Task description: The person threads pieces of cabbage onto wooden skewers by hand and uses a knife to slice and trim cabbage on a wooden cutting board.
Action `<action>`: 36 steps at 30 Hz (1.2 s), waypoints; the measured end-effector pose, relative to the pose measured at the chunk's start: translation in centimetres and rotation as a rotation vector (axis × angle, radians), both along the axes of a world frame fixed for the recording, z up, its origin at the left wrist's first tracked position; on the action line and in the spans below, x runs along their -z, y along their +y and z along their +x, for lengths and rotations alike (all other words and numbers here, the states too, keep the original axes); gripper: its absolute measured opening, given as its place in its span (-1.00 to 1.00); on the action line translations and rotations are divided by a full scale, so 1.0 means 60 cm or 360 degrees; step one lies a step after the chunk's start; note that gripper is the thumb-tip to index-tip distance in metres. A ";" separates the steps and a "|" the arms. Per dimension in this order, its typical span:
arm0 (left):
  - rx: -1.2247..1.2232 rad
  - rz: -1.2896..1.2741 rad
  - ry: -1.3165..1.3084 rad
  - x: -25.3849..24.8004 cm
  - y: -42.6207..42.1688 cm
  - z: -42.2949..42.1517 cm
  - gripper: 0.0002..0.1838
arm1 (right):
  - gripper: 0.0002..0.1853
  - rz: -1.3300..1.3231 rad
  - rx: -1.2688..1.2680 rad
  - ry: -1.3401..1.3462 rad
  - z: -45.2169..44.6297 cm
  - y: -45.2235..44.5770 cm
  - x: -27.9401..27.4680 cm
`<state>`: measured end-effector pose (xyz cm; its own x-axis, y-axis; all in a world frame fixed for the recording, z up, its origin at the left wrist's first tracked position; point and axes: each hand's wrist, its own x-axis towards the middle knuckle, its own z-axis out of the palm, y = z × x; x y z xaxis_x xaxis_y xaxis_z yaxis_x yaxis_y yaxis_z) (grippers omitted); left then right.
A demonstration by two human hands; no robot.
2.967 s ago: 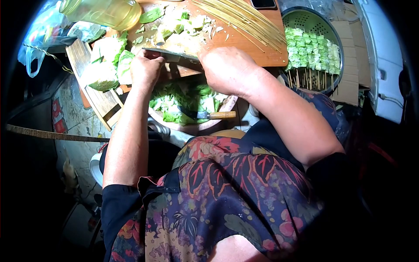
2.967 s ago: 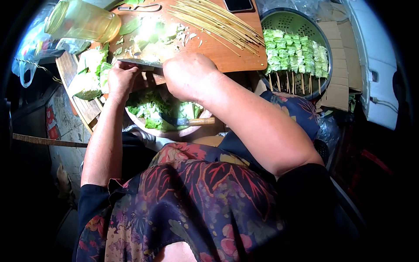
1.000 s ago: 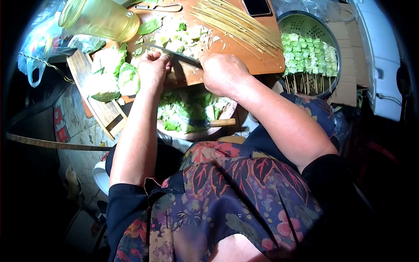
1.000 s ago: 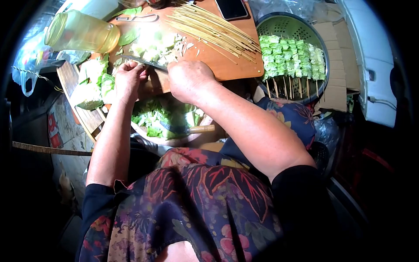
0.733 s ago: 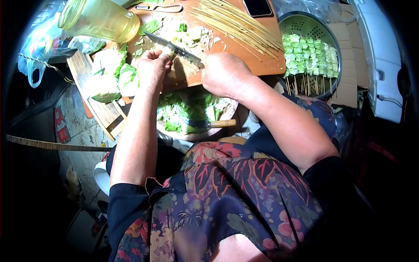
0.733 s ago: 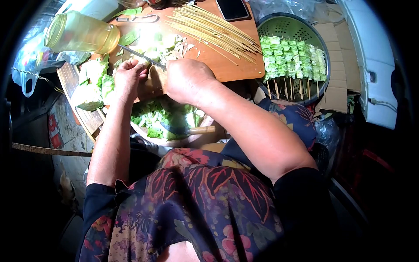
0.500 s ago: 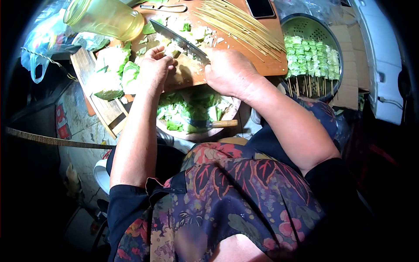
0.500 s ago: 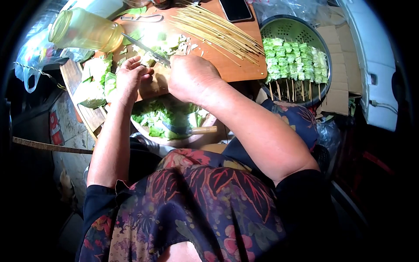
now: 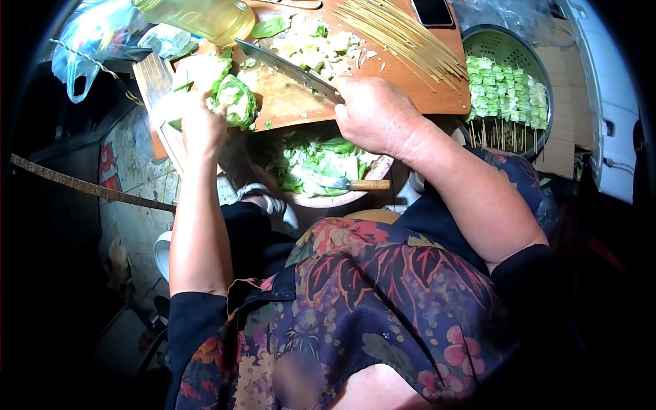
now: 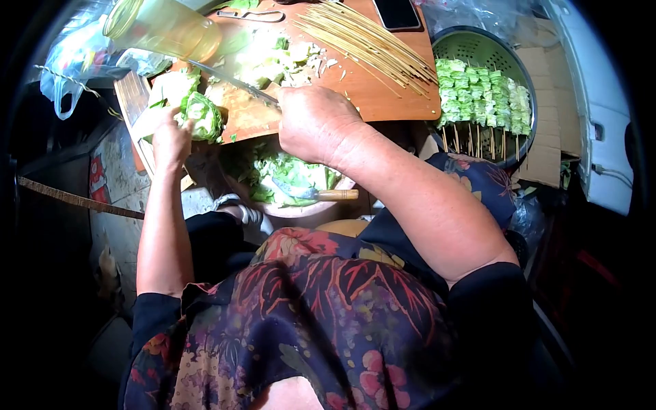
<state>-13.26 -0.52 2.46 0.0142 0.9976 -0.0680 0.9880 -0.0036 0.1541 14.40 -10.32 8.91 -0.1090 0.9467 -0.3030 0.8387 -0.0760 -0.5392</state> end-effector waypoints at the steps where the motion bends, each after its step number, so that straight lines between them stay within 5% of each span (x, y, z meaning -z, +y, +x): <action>1: 0.0097 0.0063 0.0103 0.005 -0.007 0.005 -0.44 | -0.79 0.0002 -0.0008 -0.0001 -0.004 0.000 -0.001; 19: -0.0266 -0.0022 -0.0218 0.019 0.012 0.020 -0.60 | -0.74 -0.0061 -0.0054 0.0077 -0.014 0.006 0.004; 24: -0.0416 -0.0668 -0.1072 0.027 0.018 0.012 -0.83 | -0.74 -0.0096 -0.0061 0.0062 -0.017 0.002 0.005; 28: -0.0502 -0.0836 -0.1252 0.008 -0.002 0.046 -0.89 | -0.75 -0.0084 -0.0107 0.0019 -0.026 -0.003 0.011; 36: -0.0307 -0.0738 -0.0738 0.039 -0.007 0.065 -0.71 | -0.80 -0.0053 -0.0175 -0.0034 -0.039 -0.015 0.030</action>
<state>-9.33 -0.94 0.09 -0.0299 0.8544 -0.5187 0.7959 0.3342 0.5047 12.06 -11.23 7.12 -0.2048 0.9188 -0.3374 0.8542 -0.0005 -0.5199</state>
